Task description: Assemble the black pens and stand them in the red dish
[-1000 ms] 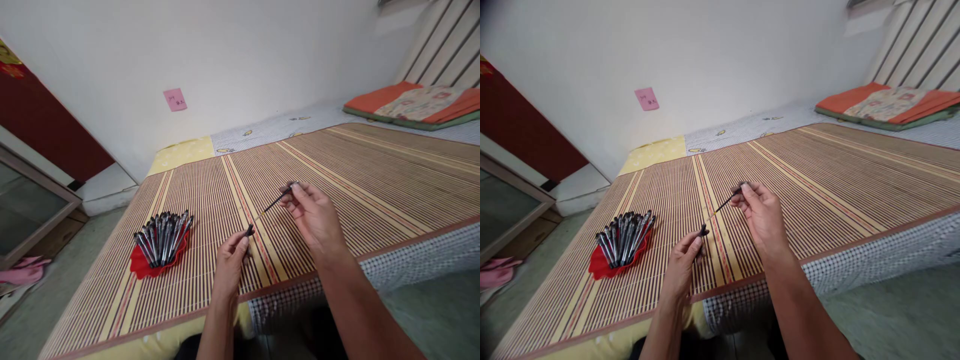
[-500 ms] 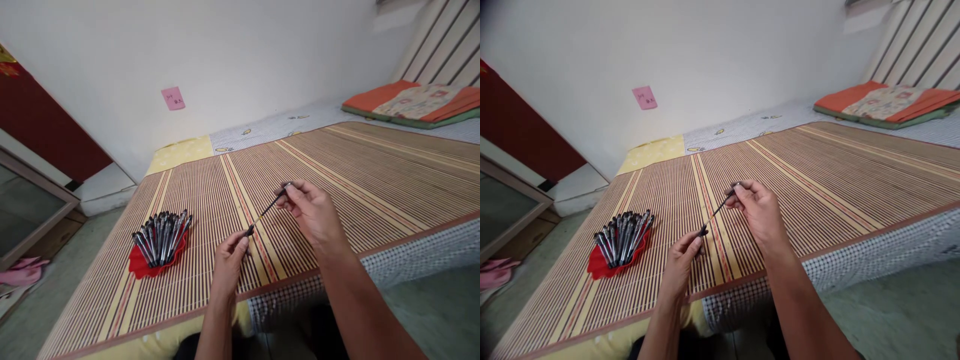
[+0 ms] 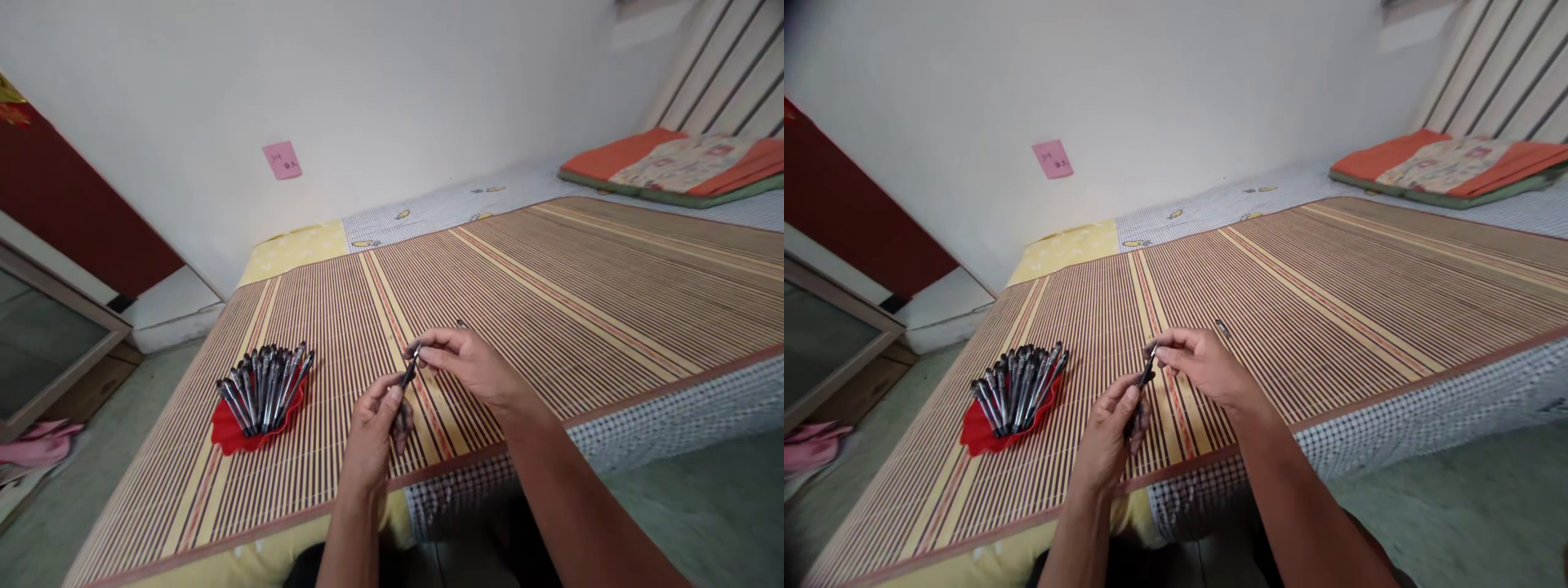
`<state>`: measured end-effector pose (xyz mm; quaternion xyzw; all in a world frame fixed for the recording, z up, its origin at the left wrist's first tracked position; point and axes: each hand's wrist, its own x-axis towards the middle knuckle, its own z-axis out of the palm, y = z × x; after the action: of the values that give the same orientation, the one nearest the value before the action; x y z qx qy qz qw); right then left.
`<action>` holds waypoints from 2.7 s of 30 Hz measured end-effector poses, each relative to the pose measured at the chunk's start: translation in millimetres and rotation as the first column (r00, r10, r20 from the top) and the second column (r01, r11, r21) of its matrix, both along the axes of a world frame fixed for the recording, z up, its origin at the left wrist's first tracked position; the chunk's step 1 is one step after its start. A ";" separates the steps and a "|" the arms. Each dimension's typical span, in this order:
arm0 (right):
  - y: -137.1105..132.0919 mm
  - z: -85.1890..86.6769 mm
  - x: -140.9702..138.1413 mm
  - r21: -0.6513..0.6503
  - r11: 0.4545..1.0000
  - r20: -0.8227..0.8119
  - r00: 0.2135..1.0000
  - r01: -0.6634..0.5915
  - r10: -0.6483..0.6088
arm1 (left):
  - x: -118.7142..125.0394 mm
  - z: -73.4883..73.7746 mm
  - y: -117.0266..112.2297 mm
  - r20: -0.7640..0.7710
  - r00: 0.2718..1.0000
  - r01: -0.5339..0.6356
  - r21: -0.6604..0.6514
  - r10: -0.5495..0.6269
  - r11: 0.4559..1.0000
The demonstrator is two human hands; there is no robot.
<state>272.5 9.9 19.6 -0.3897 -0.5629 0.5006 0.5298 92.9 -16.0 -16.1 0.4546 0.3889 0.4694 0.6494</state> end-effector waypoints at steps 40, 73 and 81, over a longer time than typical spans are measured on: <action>1.5 -4.0 -7.1 -0.082 0.997 0.016 1.000 0.000 0.001 | 3.4 -0.5 2.1 0.098 0.995 -0.010 -0.096 0.020 0.995; 9.1 -13.6 -17.8 -0.044 0.993 0.065 0.993 0.106 -0.103 | 5.5 -3.6 3.2 -0.142 0.963 -0.205 0.170 0.230 0.964; 11.9 -17.1 -31.2 -0.039 0.986 0.098 0.983 0.160 -0.155 | 6.5 -6.2 -4.3 -0.351 0.738 -0.325 0.564 0.577 0.759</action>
<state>241.4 21.8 2.4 -0.4685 -0.5429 0.4511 0.5313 99.4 -20.4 -22.2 0.5911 0.5210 0.5599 0.2563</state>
